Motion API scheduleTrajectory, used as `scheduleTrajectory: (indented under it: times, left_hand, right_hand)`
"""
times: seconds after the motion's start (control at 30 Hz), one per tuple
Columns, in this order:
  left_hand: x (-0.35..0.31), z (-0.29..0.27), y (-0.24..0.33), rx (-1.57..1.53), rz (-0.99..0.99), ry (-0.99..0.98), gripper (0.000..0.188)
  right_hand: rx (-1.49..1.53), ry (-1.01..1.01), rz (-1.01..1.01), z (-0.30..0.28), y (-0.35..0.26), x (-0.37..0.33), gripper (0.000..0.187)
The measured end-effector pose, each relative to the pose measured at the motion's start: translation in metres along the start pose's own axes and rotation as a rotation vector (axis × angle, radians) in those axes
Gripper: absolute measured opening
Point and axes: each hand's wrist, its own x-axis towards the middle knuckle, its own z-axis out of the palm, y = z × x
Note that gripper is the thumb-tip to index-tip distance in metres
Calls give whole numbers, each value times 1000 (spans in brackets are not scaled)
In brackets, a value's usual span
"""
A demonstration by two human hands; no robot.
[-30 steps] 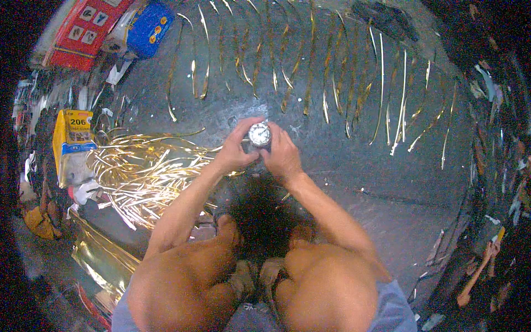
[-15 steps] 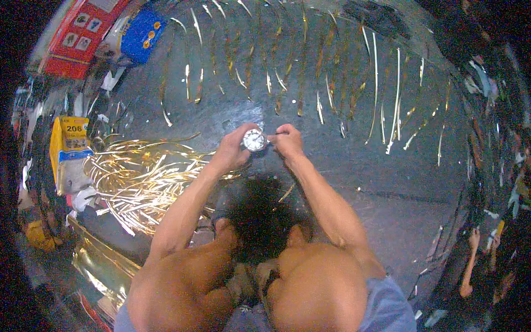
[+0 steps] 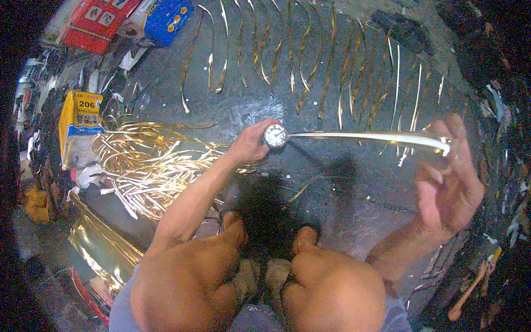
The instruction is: The person sits on the floor and repeatedly wraps thin gold tinsel strips around a small cylindrical object, then places the wrapped strips on the floor. The person handles the tinsel and cylinder by hand without visible tools.
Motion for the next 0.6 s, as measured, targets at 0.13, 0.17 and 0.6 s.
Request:
scheduleTrajectory:
  times: [0.13, 0.17, 0.6]
  left_hand:
    - [-5, -3, -1, 37, 12, 34, 56]
    - [-6, -4, -3, 48, 5, 32, 56]
    - [-80, -93, -92, 746, -504, 339, 50]
  right_hand:
    - [-39, -213, -92, 36, -27, 19, 40]
    - [-68, -289, -138, 42, -35, 27, 37]
    - [-528, 78, -726, 61, -25, 283, 21]
